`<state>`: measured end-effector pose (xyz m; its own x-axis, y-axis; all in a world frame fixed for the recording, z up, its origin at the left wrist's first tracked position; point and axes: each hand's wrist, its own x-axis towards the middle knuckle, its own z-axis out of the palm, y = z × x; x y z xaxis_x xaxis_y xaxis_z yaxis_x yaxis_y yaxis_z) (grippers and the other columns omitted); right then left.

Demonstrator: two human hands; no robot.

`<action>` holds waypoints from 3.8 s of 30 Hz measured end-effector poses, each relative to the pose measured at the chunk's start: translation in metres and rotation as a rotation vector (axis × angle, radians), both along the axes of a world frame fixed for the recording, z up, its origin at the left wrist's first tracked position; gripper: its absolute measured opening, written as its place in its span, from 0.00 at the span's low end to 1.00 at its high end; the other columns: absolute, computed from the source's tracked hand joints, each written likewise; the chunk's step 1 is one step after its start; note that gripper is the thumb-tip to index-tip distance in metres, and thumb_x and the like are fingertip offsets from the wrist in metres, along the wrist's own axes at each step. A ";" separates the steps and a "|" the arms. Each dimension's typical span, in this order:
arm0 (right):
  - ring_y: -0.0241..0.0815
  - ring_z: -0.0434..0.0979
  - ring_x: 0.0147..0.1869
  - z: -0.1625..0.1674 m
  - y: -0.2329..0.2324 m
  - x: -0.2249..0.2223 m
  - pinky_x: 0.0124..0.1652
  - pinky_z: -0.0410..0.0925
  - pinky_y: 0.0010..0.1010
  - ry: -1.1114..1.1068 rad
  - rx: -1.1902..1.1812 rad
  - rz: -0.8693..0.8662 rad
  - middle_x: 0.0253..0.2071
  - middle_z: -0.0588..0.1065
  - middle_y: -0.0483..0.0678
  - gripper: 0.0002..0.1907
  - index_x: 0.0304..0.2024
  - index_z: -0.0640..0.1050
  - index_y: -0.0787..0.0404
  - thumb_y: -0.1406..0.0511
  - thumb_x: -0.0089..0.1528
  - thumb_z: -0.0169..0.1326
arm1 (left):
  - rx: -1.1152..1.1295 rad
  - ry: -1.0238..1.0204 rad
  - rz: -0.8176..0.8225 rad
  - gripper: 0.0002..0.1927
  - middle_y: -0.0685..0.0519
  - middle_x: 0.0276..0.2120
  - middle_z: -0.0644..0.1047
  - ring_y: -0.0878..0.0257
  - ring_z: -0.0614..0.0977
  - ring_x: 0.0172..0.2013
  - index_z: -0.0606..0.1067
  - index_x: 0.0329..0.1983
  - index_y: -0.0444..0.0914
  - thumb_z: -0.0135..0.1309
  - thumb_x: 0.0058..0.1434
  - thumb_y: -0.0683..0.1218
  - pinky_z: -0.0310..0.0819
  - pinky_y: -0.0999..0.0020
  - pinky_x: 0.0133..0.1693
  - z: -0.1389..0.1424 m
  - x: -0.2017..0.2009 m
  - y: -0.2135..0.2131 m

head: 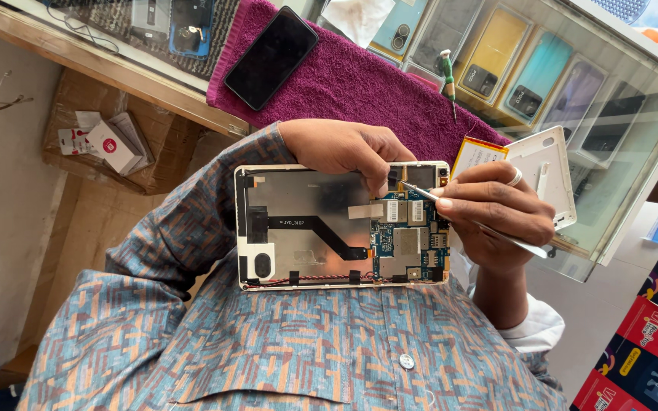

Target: The person opens a white tablet on a counter, removes its back cover, and works on the internal components. They carry the tablet to a workbench, solder the battery connector with a soldering iron, then return to the counter and use a screwdriver and a spudger to pry and adjust the battery and board inside the tablet.

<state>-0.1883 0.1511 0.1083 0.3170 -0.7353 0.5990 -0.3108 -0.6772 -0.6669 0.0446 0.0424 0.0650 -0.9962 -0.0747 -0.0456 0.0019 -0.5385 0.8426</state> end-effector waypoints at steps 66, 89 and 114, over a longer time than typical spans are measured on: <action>0.33 0.79 0.29 0.074 -0.008 0.037 0.29 0.70 0.25 0.194 0.091 -0.612 0.34 0.81 0.49 0.13 0.50 0.83 0.60 0.70 0.62 0.64 | -0.245 0.073 0.994 0.21 0.50 0.48 0.82 0.68 0.80 0.50 0.71 0.65 0.30 0.46 0.75 0.47 0.75 0.73 0.52 0.051 -0.040 0.063; 0.24 0.56 0.28 -0.004 -0.005 -0.009 0.28 0.50 0.20 -0.325 0.307 -0.740 0.25 0.63 0.32 0.11 0.47 0.82 0.62 0.60 0.70 0.59 | 0.062 0.073 1.178 0.14 0.50 0.43 0.82 0.66 0.81 0.42 0.76 0.54 0.28 0.48 0.71 0.40 0.77 0.71 0.48 0.022 -0.038 0.044; 0.30 0.73 0.28 -0.029 -0.014 -0.098 0.29 0.64 0.22 -0.543 1.239 0.064 0.27 0.77 0.41 0.15 0.36 0.81 0.69 0.62 0.58 0.63 | 0.304 -0.009 0.726 0.37 0.47 0.46 0.83 0.61 0.86 0.43 0.73 0.61 0.29 0.43 0.68 0.65 0.83 0.64 0.45 0.013 -0.007 -0.006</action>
<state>-0.2863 0.1371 0.0795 0.3078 -0.8715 -0.3817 0.1939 0.4502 -0.8716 0.0379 0.0365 0.0782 -0.7025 -0.6894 -0.1766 0.4350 -0.6123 0.6602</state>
